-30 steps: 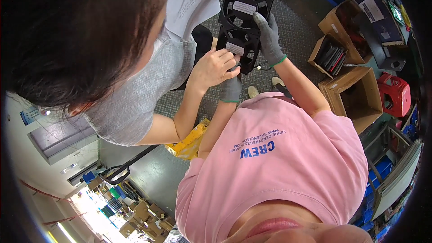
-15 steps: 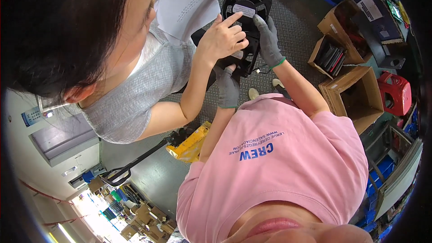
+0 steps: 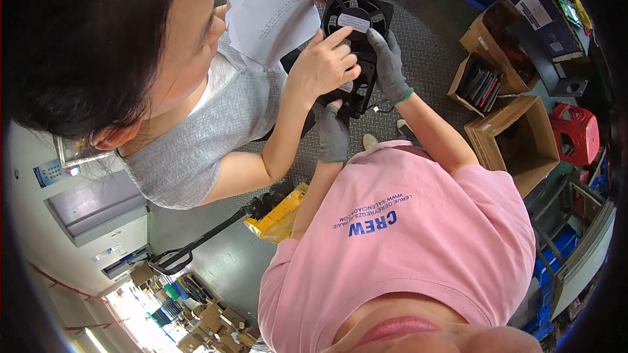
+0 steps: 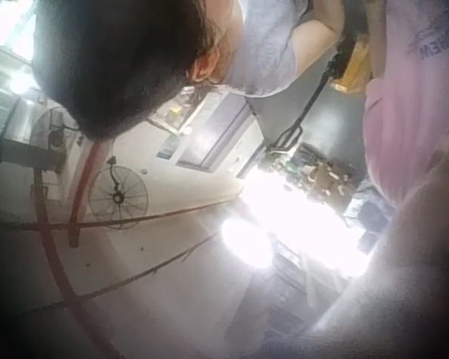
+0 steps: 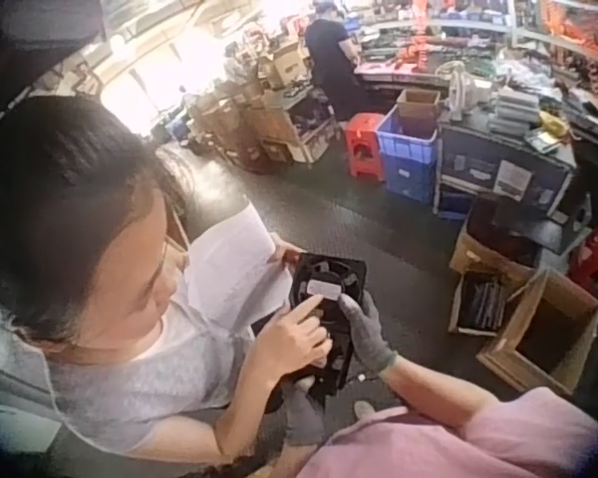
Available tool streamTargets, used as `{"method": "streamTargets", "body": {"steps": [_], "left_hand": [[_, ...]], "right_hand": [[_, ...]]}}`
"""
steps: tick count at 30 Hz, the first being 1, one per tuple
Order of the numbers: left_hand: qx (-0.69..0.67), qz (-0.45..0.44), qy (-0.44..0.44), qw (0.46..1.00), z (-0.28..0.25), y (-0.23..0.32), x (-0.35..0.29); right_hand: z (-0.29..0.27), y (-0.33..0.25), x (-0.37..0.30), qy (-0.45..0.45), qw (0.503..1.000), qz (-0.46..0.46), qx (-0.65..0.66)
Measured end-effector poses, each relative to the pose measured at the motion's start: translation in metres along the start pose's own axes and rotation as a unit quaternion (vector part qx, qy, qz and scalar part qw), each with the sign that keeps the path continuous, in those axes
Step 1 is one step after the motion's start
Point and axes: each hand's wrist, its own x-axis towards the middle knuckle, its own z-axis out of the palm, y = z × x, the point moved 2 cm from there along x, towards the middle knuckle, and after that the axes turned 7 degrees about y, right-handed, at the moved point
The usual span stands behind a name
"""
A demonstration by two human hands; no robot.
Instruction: The person assembles cooling fans by securing them into metal casings with screws, using an electric screwdriver.
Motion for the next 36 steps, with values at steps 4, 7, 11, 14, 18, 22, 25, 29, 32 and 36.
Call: {"method": "streamTargets", "body": {"steps": [4, 7, 11, 14, 18, 22, 25, 29, 32, 36], "left_hand": [[0.091, 0.049, -0.031, 0.994, -0.015, -0.009, 0.013], [-0.041, -0.04, 0.008, 0.998, -0.005, -0.009, 0.009], [-0.051, -0.054, 0.013, 0.997, 0.005, -0.001, 0.006], [-0.069, -0.055, 0.002, 0.996, 0.0, -0.009, 0.014], [-0.05, -0.043, 0.02, 0.998, -0.014, -0.022, 0.025], [-0.043, -0.044, 0.018, 0.998, -0.019, -0.026, 0.03], [-0.052, -0.051, 0.022, 0.997, -0.005, -0.015, 0.023], [-0.062, -0.041, -0.002, 0.997, -0.004, -0.009, 0.026], [-0.061, -0.011, 0.005, 0.998, 0.004, -0.006, 0.018], [-0.113, -0.055, -0.009, 0.992, 0.011, -0.006, 0.007]], "right_hand": [[0.001, 0.001, 0.003, 0.001, 1.0, 0.003, -0.005], [-0.001, 0.002, 0.006, 0.01, 1.0, -0.005, -0.026], [0.003, -0.001, 0.005, 0.035, 0.999, 0.006, -0.035], [0.004, 0.0, 0.009, 0.029, 0.999, 0.013, -0.019], [0.001, 0.002, 0.015, 0.004, 1.0, 0.018, 0.001], [0.005, 0.0, 0.016, 0.024, 0.999, 0.025, 0.006], [0.004, 0.0, 0.02, 0.026, 0.999, 0.025, 0.007], [0.009, -0.006, 0.019, 0.005, 0.999, 0.033, 0.035], [0.005, -0.012, 0.016, 0.02, 0.998, 0.04, 0.039], [-0.013, -0.018, 0.017, -0.012, 0.999, 0.024, 0.034]]}}
